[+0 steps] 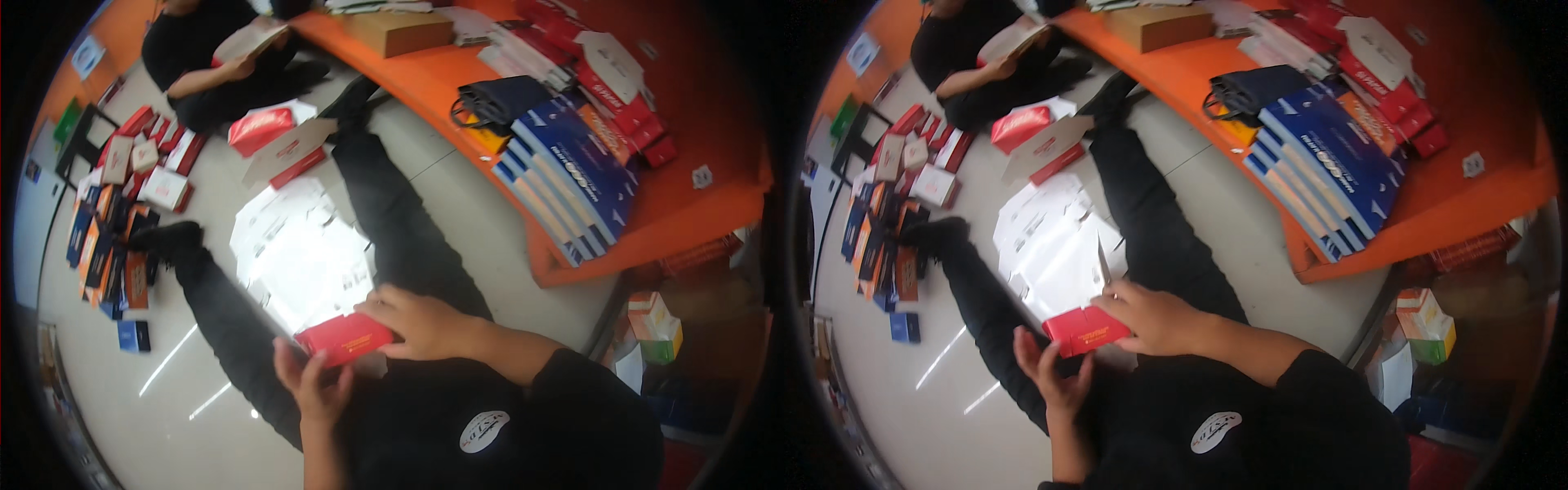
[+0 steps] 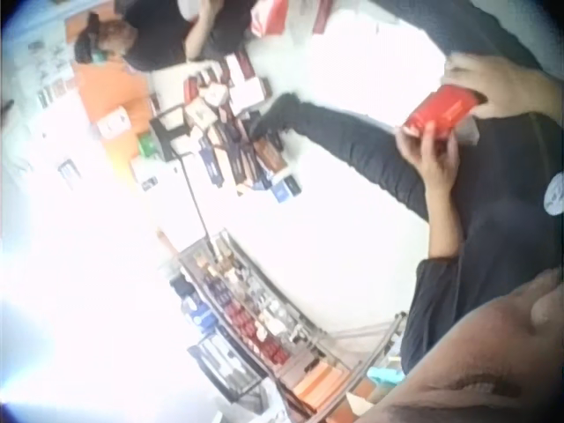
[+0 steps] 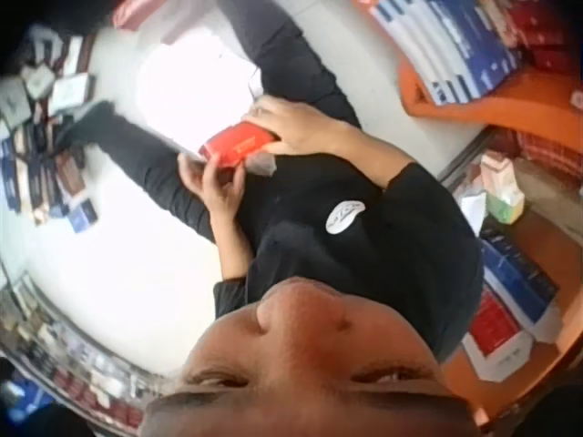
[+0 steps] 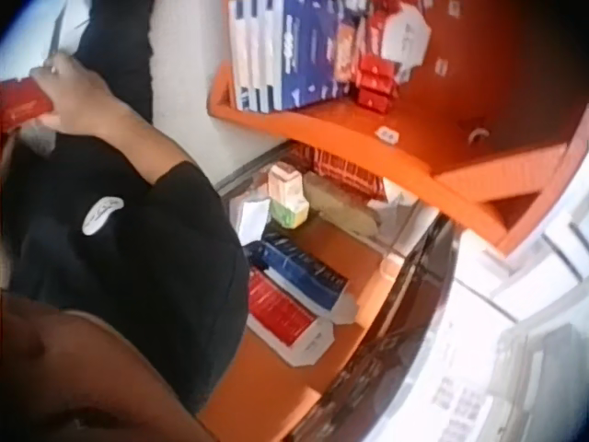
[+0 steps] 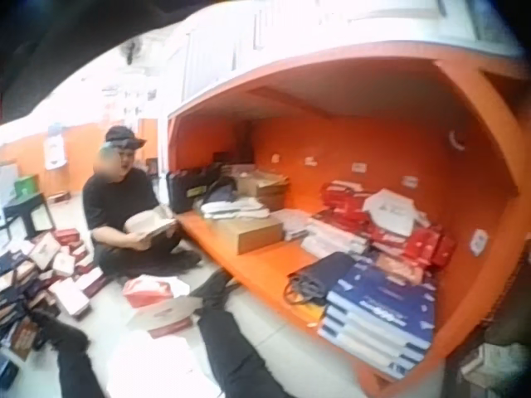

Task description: The person folds flat cardboard blanks into food boxes by hand while sitting on the floor.

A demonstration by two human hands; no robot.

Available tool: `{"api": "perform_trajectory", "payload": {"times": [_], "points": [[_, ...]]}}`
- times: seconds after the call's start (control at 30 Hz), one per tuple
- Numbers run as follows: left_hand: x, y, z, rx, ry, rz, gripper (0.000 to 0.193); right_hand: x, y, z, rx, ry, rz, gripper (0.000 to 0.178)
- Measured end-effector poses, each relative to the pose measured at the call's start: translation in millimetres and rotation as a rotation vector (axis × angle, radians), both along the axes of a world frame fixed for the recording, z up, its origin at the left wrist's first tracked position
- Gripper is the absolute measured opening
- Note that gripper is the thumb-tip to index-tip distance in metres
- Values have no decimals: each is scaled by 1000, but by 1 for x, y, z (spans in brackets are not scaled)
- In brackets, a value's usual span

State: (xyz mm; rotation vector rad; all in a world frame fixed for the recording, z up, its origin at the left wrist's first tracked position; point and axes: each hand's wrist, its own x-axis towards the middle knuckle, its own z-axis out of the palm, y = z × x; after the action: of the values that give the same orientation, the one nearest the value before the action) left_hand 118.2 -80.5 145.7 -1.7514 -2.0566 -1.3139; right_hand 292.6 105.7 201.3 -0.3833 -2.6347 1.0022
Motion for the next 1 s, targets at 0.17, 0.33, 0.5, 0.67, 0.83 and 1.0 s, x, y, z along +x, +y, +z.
{"api": "perform_trajectory", "payload": {"times": [0.17,0.33,0.5,0.67,0.83,1.0], "points": [[-29,21,37,-151,-276,203,82,48,74,90,463,238,-899,58],[-99,61,-39,-418,-723,251,76,65,114,98,566,291,-1141,69],[-131,75,-160,-709,-476,755,97,-32,113,-38,-40,180,-594,53],[-102,99,-143,-861,-495,632,103,-133,110,-145,96,-586,-346,44],[-86,100,-147,-799,-515,511,101,-158,115,-236,-86,-565,-918,30],[-97,74,-129,-673,-556,588,95,-167,77,-188,104,-508,-756,27]]}}
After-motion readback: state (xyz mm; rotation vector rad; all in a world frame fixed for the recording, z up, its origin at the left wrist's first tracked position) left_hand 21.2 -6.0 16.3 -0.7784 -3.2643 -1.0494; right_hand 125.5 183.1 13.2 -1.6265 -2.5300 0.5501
